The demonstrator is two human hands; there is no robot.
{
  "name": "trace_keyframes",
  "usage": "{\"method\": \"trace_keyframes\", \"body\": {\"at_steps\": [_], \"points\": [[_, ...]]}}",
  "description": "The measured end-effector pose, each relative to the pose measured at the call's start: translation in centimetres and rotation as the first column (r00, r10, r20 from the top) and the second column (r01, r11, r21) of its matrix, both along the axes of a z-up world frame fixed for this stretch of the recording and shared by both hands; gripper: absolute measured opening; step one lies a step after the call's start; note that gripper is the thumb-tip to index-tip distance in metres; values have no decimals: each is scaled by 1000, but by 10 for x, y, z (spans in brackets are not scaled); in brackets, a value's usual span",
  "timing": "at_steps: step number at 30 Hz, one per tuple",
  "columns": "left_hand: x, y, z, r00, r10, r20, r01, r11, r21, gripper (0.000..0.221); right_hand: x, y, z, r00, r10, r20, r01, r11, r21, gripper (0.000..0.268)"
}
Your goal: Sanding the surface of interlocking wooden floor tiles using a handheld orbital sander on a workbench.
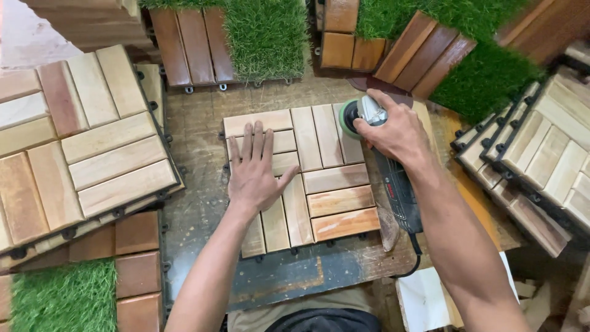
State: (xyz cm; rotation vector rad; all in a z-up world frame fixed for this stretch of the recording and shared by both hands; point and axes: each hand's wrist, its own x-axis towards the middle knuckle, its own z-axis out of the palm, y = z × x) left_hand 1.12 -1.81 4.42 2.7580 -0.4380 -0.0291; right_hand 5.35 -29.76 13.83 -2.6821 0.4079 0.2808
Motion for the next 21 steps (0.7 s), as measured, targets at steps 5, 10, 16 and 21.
{"method": "trace_keyframes", "body": {"at_steps": [5,10,16,21], "points": [[2,0,0,1000,-4,7,4,1000,5,99,-29,2,16,1000,-13,-8,13,1000,-11,76],[0,0,-1,1000,2,15,-2,1000,-14,97,-67,2,17,998,-35,-53,34,999,-9,77],[-1,-1,1,1000,4,12,-4,1000,3,97,-76,8,19,996,-35,-82,32,999,-43,74],[-2,-1,1,997,68,37,-67,997,-33,88,-43,14,4,999,20,-41,-23,997,-75,75]]}}
